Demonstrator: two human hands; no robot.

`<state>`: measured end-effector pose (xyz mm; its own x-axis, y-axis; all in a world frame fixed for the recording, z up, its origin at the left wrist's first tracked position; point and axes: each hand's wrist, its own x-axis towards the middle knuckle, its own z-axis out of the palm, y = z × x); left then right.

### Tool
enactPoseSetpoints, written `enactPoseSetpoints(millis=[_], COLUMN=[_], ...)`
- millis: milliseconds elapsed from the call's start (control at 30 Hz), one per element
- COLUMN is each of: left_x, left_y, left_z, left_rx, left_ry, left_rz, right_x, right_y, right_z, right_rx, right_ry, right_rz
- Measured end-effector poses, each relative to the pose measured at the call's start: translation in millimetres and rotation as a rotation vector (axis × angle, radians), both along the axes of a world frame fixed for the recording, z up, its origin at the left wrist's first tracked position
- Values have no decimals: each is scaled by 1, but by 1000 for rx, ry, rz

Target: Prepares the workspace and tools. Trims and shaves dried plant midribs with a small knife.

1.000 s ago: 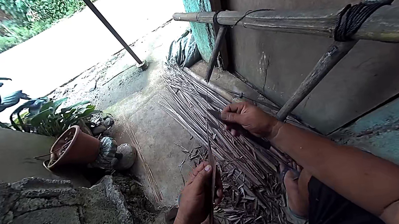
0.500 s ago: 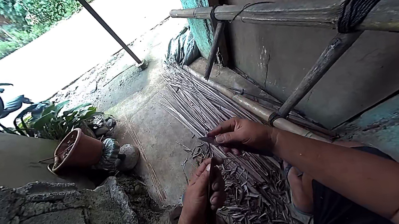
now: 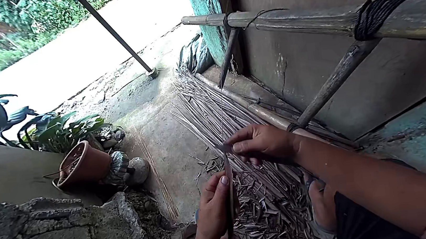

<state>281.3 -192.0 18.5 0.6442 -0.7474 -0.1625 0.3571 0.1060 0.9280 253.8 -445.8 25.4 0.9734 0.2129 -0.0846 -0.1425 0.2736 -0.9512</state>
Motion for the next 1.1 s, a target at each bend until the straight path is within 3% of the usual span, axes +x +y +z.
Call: enactPoseSetpoints(millis=[100, 267, 433, 600, 767, 967, 1100], left_x=[-1, -3, -3, 1, -1, 2, 2], left_y=[-2, 0, -1, 2, 2, 2, 2], left_z=[0, 0, -1, 0, 1, -1, -2], left_rx=[101, 105, 59, -81, -69, -51, -32], left_ry=[-160, -172, -94, 130, 140, 116, 99], left_rz=[54, 20, 2, -77, -93, -84, -89], right_x=[-5, 4, -2, 1, 7, -1, 10], right_y=[5, -8, -5, -3, -14, -4, -12], right_z=[1, 4, 0, -4, 3, -1, 3], right_rx=[-56, 60, 21, 101, 72, 37, 123], right_ry=[28, 87, 50, 26, 57, 22, 104], right_rz=[62, -158, 76, -15, -263, 47, -244])
